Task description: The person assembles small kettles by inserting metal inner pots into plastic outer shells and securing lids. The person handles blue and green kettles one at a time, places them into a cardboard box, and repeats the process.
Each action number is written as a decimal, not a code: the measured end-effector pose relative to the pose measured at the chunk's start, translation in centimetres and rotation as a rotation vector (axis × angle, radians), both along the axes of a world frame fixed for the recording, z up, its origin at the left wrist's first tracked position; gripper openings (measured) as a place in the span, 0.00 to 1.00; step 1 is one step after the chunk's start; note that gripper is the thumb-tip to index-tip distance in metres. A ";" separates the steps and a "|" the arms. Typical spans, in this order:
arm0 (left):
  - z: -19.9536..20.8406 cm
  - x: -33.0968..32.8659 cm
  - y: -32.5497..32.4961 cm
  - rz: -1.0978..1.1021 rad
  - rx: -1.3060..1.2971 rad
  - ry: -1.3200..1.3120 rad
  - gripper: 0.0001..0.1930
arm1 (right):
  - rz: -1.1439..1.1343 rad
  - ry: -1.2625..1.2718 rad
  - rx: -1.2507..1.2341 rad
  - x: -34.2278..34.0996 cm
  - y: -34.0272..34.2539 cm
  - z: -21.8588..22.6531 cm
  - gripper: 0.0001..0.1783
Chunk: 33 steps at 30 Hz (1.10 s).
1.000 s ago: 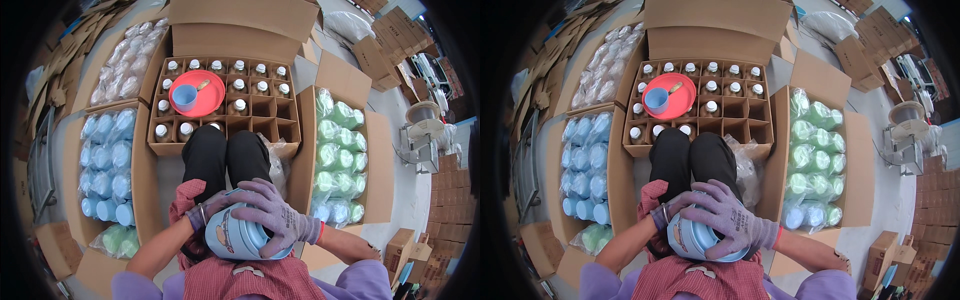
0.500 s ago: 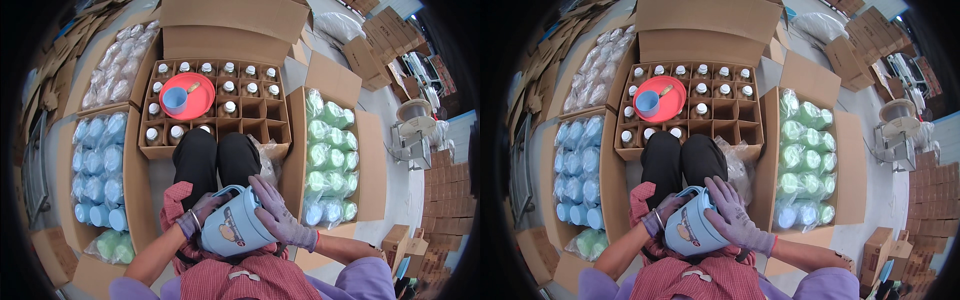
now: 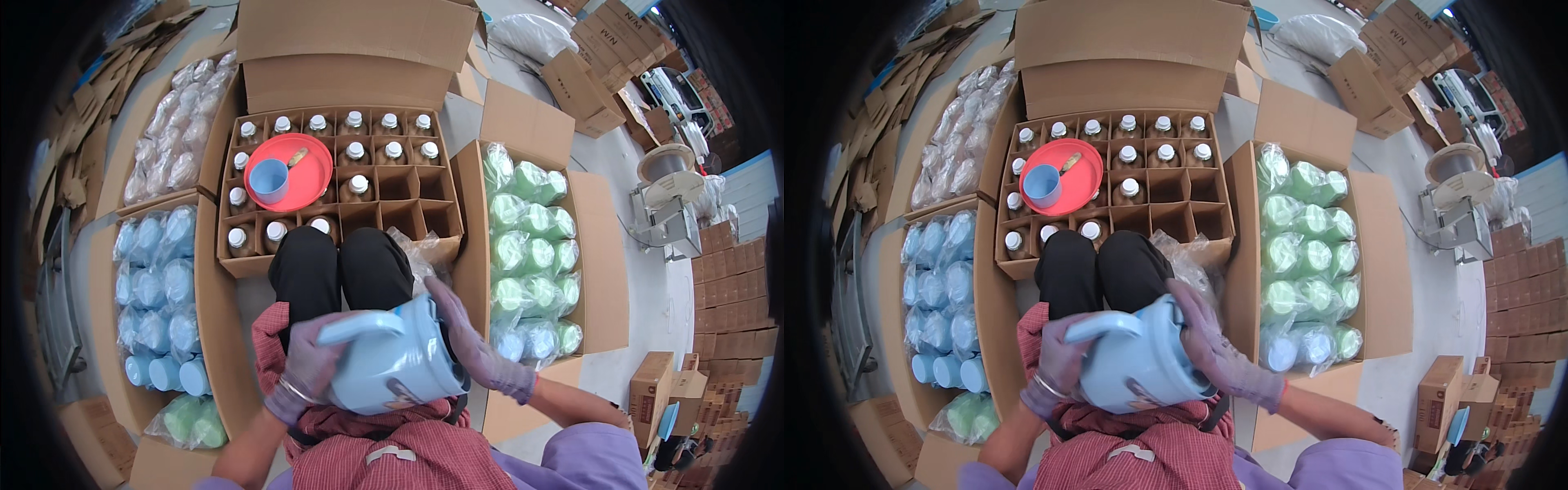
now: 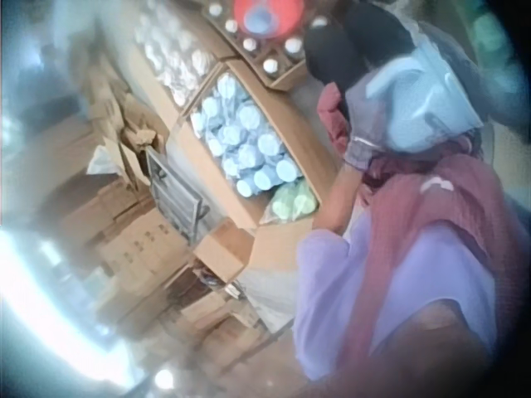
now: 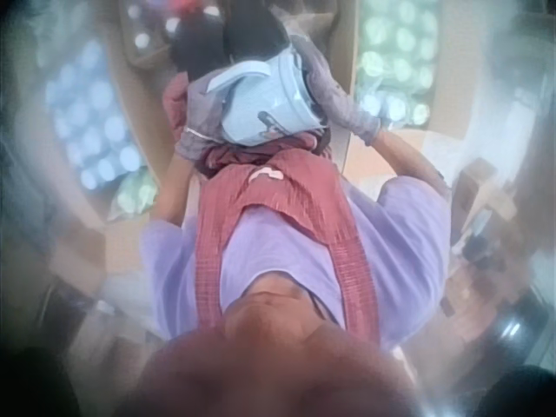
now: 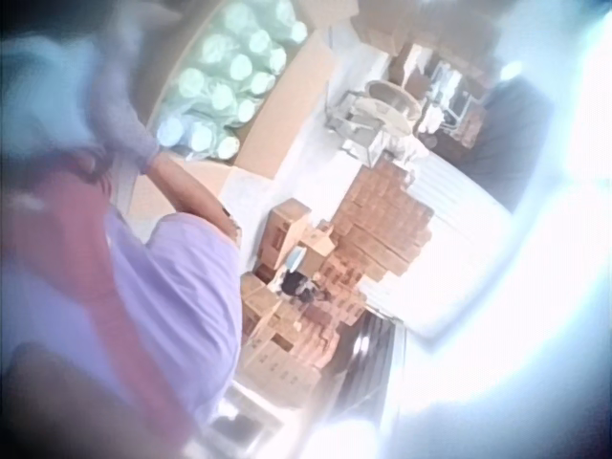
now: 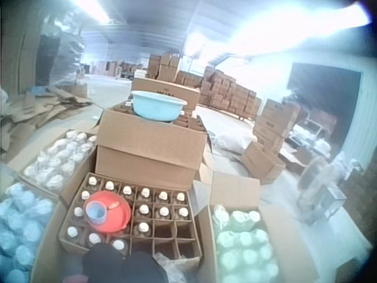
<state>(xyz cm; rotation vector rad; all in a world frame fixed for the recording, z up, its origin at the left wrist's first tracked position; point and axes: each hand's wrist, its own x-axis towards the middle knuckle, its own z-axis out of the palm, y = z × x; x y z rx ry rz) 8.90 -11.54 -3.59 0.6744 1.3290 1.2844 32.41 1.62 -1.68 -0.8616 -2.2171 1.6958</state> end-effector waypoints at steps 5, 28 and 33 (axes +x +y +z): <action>-2.3 0.5 -1.0 -0.087 -0.112 -0.609 0.20 | 0.549 0.135 0.454 -1.2 1.8 5.7 0.57; 3.5 -4.6 -2.5 -0.058 -0.036 0.732 0.28 | 0.327 0.201 0.304 -10.1 0.3 2.8 0.30; 0.5 -11.5 -10.4 0.266 -0.255 -0.467 0.05 | 0.381 0.289 0.013 -18.8 4.7 4.0 0.25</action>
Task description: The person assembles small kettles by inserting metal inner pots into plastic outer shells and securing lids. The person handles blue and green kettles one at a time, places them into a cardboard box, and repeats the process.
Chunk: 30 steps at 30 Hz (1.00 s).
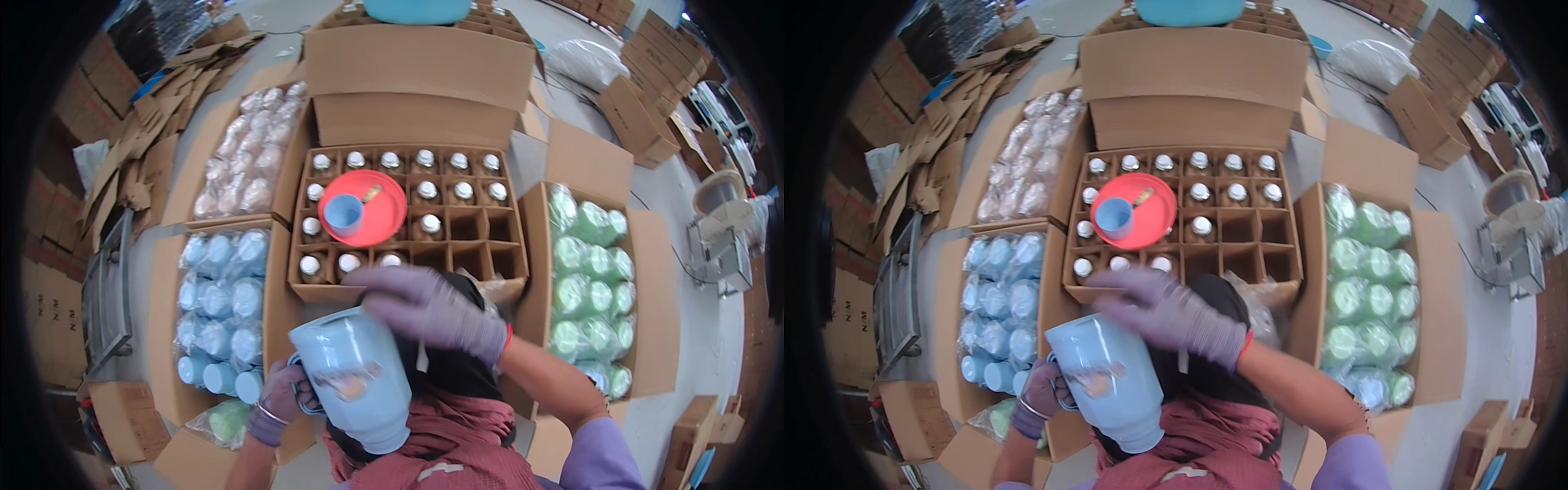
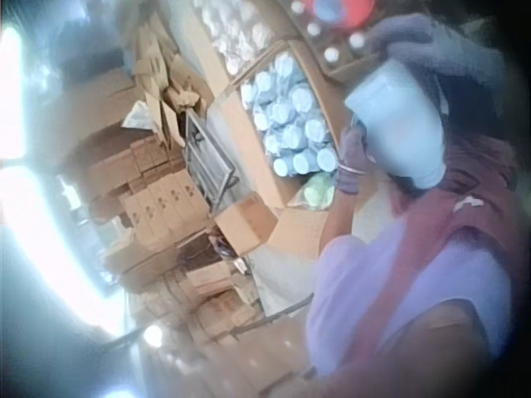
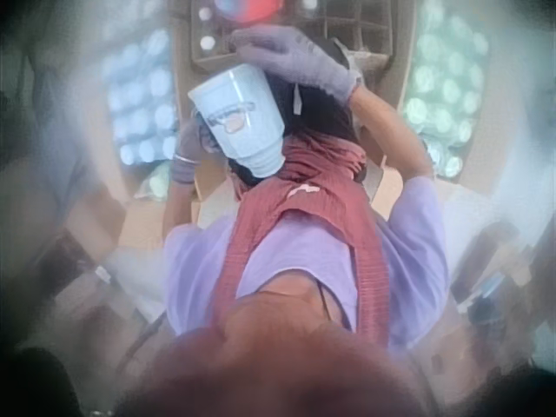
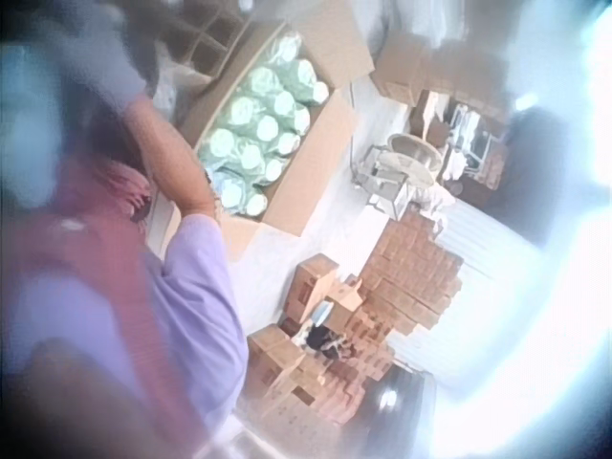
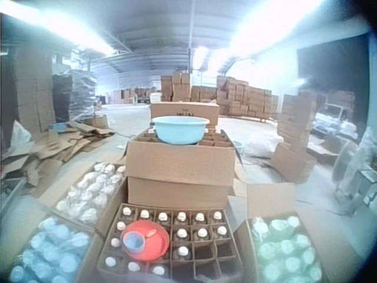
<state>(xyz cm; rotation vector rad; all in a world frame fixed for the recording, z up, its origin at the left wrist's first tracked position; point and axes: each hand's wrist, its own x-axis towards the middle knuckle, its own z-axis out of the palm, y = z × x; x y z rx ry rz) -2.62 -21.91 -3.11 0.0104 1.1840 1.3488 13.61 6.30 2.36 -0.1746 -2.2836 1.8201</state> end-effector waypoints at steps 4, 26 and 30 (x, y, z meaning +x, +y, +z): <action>-7.6 -0.4 -2.5 0.770 0.498 -0.712 0.14 | -0.324 -0.247 0.346 -7.9 8.1 -9.3 0.27; -5.8 -0.3 12.2 0.943 0.558 -0.634 0.09 | -0.128 0.467 0.869 -6.1 6.8 -2.3 0.40; -2.4 2.1 13.8 0.695 0.666 -0.128 0.05 | -0.348 0.232 -0.254 -3.9 6.8 -4.2 0.27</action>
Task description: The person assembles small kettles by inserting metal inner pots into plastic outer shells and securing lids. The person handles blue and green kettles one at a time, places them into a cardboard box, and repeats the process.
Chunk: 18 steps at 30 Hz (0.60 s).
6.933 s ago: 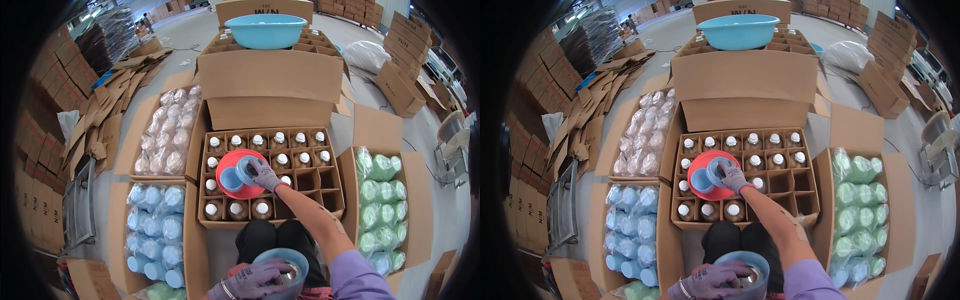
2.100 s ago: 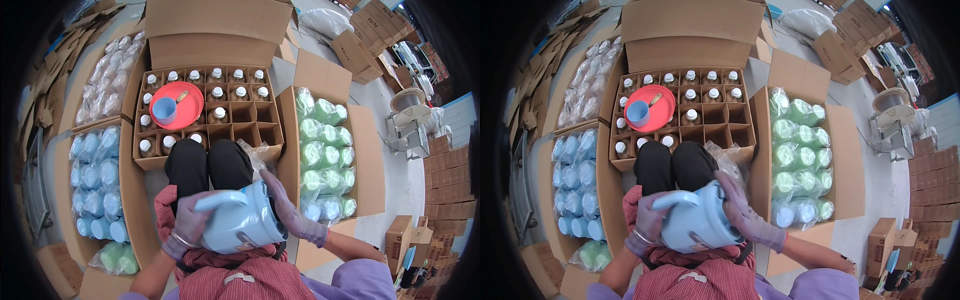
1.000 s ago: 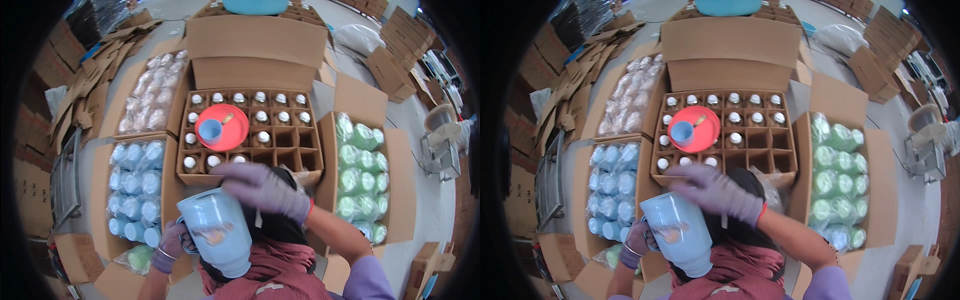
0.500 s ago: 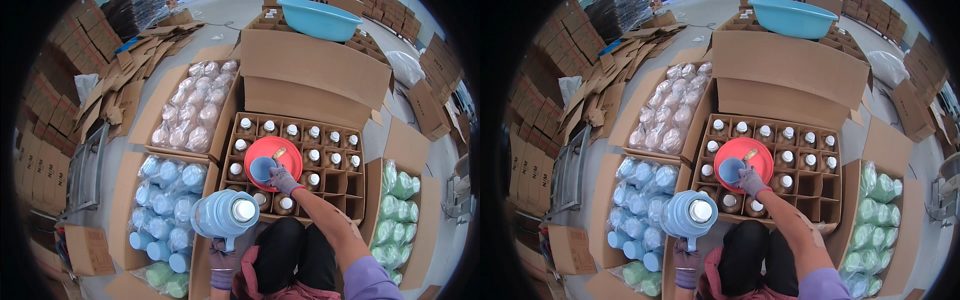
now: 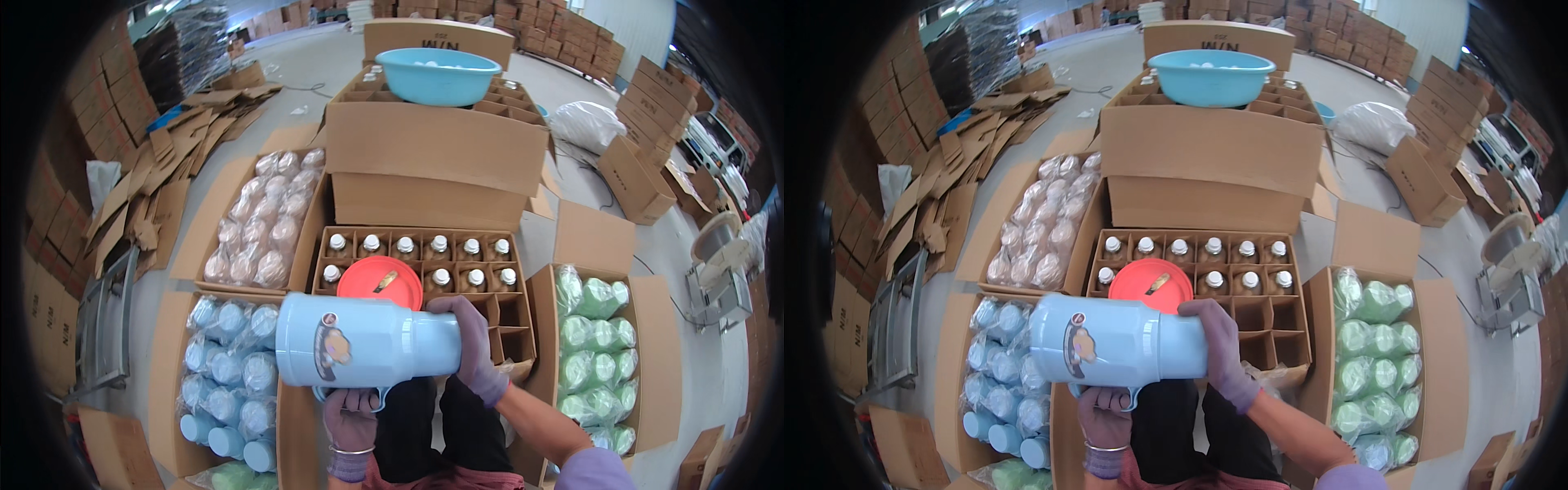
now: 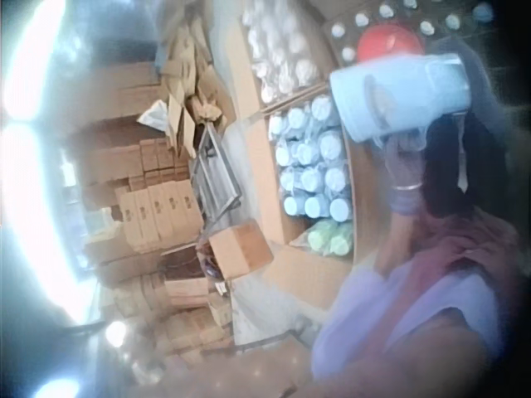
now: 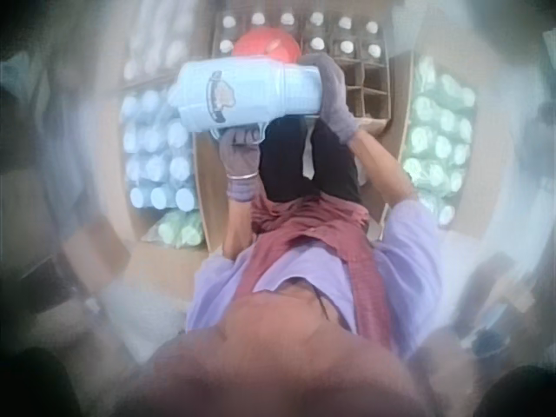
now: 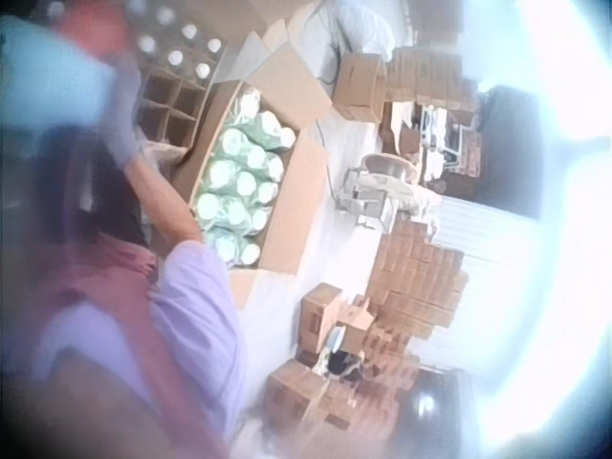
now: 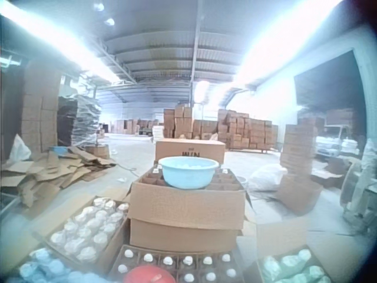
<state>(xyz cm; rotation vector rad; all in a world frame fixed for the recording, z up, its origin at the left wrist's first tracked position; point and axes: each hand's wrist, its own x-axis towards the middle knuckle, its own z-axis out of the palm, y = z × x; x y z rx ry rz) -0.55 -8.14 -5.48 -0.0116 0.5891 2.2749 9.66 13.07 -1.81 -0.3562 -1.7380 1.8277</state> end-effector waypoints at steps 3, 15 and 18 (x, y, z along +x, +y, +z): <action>0.3 -1.5 -1.9 -0.189 0.062 0.768 0.07 | 0.077 0.133 0.014 1.8 2.1 -4.7 0.21; 1.4 0.8 -6.9 -0.395 0.073 2.723 0.22 | 0.175 -0.373 0.240 5.7 -0.4 -1.9 0.24; 3.6 2.5 -7.9 -0.680 0.039 2.617 0.21 | -0.267 -0.155 0.034 13.2 -2.0 -3.6 0.19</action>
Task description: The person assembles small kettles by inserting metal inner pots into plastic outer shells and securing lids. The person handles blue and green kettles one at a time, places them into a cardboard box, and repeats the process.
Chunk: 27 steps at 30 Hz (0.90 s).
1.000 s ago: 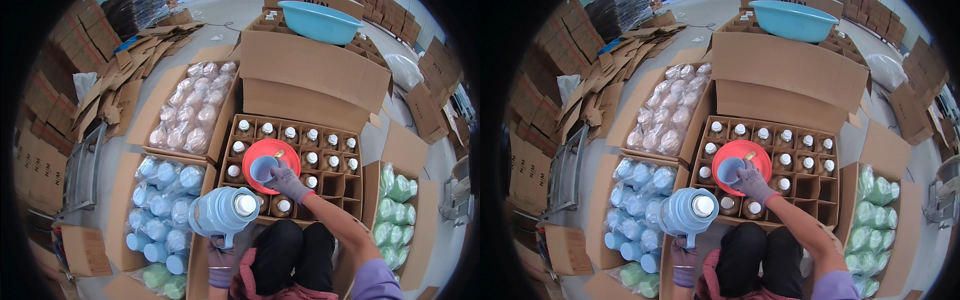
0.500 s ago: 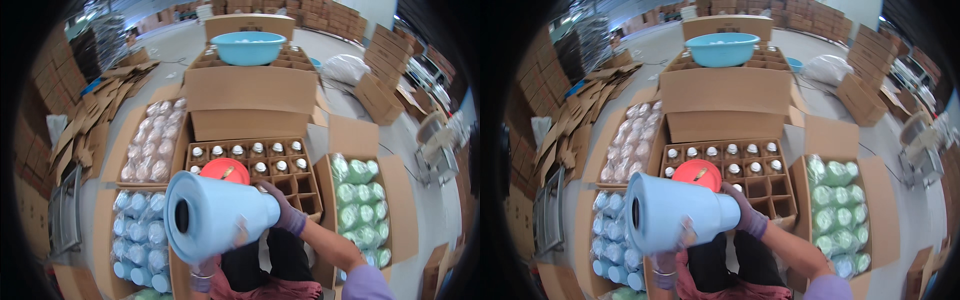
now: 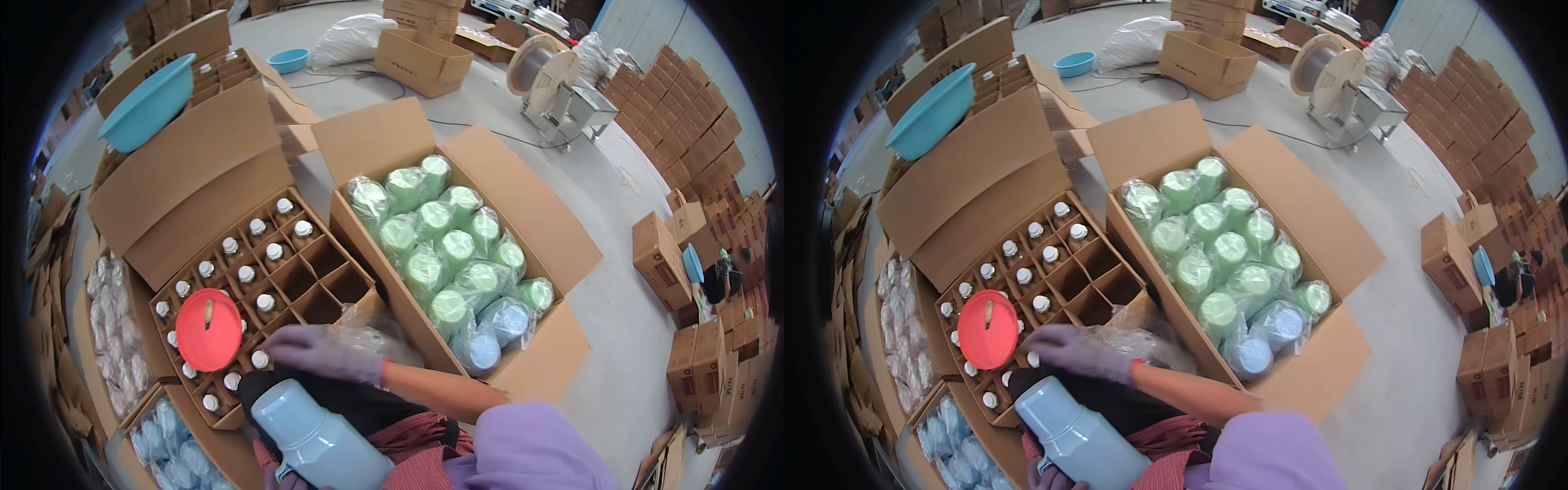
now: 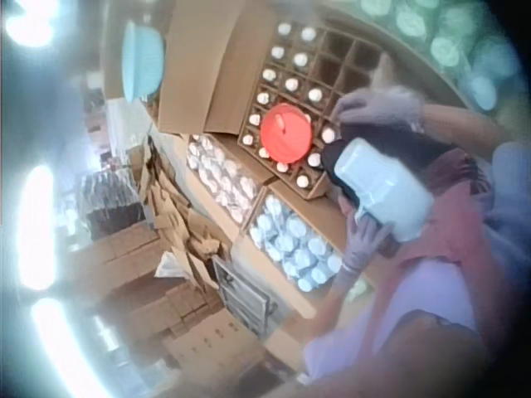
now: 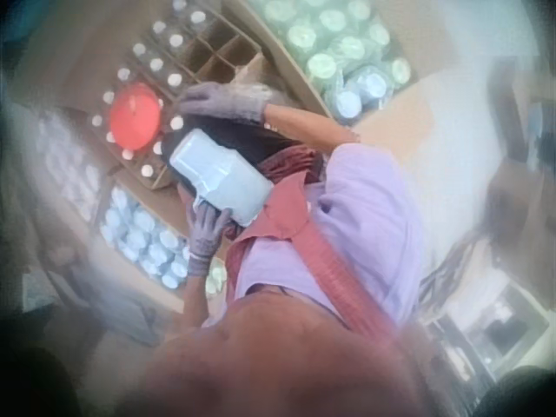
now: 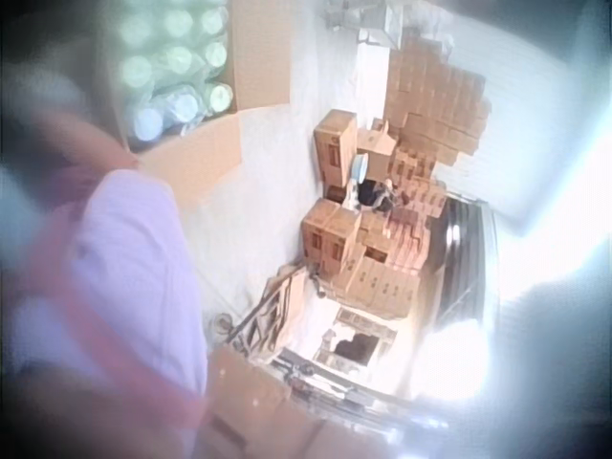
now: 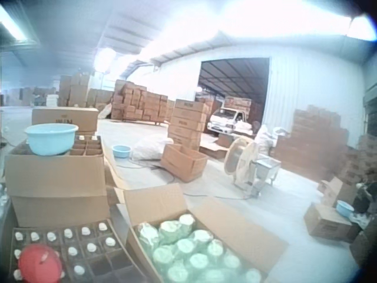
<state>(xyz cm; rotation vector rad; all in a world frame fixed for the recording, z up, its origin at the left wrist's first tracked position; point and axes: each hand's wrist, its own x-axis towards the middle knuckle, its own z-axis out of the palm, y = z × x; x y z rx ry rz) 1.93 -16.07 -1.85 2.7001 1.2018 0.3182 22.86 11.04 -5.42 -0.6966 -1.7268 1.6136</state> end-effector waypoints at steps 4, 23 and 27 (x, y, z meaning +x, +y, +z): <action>0.6 -2.1 -2.2 0.202 -0.111 -0.086 0.22 | -0.785 -0.349 0.195 17.8 5.4 -11.1 0.19; -9.4 -9.9 3.6 1.171 0.090 -0.988 0.22 | -1.341 -0.149 -0.286 48.9 0.8 -9.2 0.18; -4.6 -5.9 13.7 0.837 -0.149 -0.827 0.29 | -0.381 0.406 -0.314 36.2 3.8 0.5 0.18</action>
